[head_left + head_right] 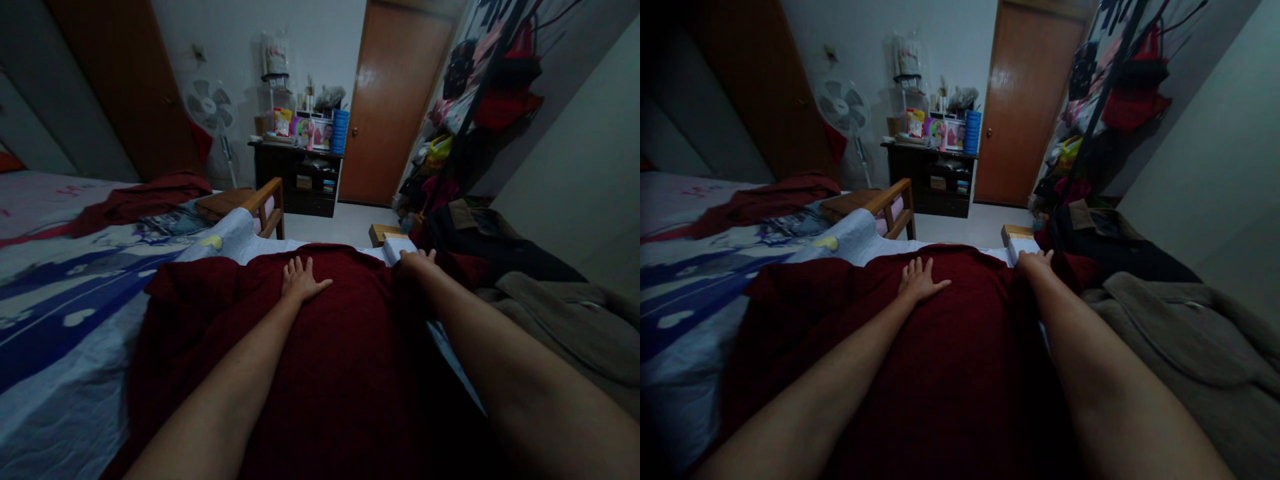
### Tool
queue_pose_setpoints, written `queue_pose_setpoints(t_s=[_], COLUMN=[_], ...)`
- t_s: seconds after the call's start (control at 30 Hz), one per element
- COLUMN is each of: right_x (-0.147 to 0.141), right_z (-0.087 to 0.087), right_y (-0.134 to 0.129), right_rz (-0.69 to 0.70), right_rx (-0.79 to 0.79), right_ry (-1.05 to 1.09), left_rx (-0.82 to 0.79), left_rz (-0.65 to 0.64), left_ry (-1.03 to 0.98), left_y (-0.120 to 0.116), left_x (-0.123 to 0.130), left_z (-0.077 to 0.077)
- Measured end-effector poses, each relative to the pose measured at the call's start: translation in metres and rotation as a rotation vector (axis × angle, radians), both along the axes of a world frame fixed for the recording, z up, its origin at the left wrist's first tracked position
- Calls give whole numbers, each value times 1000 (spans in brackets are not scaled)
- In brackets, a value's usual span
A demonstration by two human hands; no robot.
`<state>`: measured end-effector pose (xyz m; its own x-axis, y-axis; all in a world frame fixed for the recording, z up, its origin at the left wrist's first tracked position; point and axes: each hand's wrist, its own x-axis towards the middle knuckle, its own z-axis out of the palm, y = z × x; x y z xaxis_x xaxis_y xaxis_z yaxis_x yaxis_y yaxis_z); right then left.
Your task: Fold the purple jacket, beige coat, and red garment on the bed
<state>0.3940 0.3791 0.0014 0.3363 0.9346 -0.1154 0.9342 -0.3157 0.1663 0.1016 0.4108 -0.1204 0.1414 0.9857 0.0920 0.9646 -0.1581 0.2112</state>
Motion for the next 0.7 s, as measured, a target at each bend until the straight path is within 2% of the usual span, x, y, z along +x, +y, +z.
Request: queue_pose_setpoints(t_s=[0.13, 0.3, 0.43, 0.5, 0.6, 0.7], right_x=[16, 21, 18, 5, -35, -85], right_z=[2, 8, 3, -2, -13, -39], right_y=[1, 2, -5, -5, 0, -3], right_rz=[34, 13, 44, 75, 127, 98], right_rx=[-75, 38, 130, 168, 218, 243], right_ry=[9, -47, -191, -230, -194, 91], left_rx=[3, -10, -10, -8, -4, -10], left_rz=[0, -1, -4, -5, -5, -3], left_ry=[7, 9, 1, 3, 7, 14], left_y=[1, 1, -1, -1, -1, -1], left_x=[0, 0, 0, 0, -1, -1], left_z=[-1, -1, 0, 1, 1, 2])
